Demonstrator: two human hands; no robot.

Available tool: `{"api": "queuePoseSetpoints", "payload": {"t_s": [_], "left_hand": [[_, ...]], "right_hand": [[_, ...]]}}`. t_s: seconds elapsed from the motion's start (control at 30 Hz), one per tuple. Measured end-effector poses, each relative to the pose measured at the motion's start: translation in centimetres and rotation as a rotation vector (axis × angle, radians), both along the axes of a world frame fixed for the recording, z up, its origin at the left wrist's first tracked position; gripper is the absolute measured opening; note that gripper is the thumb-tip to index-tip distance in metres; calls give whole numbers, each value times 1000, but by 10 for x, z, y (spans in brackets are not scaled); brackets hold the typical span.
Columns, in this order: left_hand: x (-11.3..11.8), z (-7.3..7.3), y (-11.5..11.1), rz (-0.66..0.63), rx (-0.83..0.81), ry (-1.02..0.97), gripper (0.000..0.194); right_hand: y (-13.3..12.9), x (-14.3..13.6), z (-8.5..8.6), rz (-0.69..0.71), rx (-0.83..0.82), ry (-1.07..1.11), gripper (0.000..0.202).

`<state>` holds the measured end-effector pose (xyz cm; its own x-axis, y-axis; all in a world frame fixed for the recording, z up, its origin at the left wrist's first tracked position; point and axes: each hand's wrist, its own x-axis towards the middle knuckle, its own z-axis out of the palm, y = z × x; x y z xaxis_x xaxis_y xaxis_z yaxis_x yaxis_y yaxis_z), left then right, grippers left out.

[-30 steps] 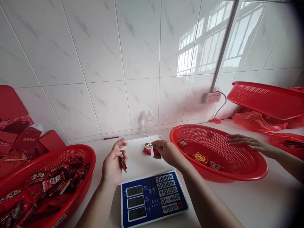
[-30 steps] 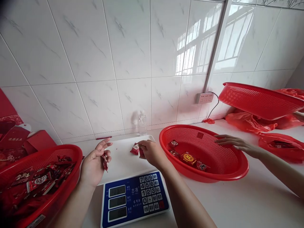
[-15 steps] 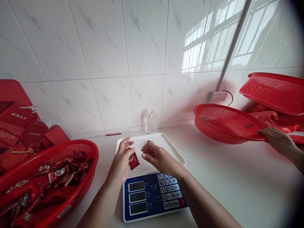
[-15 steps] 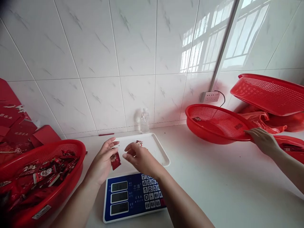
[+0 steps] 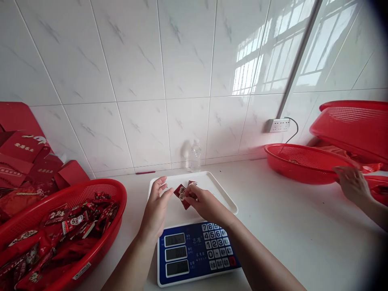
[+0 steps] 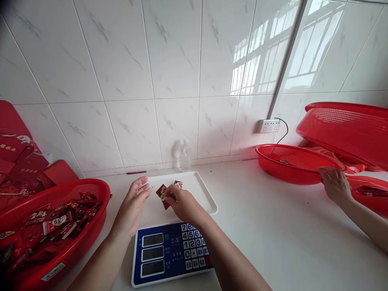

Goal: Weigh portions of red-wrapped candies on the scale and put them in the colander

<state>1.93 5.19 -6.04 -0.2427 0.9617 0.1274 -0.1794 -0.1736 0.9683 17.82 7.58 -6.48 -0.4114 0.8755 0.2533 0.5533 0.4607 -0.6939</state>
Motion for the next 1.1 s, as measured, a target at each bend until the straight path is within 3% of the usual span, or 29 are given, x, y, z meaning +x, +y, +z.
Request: {"api": "queuePoseSetpoints", "payload": {"t_s": [0.17, 0.4, 0.57, 0.73, 0.87, 1.1], "left_hand": [[-1, 3, -2, -11, -12, 14, 29], [-2, 3, -1, -36, -3, 16, 27], [-1, 0, -2, -66, 13, 27, 25], [5, -2, -6, -92, 56, 101, 26], [9, -5, -9, -156, 120, 258, 27], [11, -11, -8, -209, 292, 666, 26]], "right_hand": [[5, 3, -4, -143, 132, -287, 23], [5, 10, -3, -12, 37, -316, 34], [8, 2, -15, 1, 98, -300, 44], [8, 10, -14, -36, 123, -325, 47], [14, 20, -15, -19, 113, -394, 36], [26, 14, -24, -90, 188, -235, 36]]}}
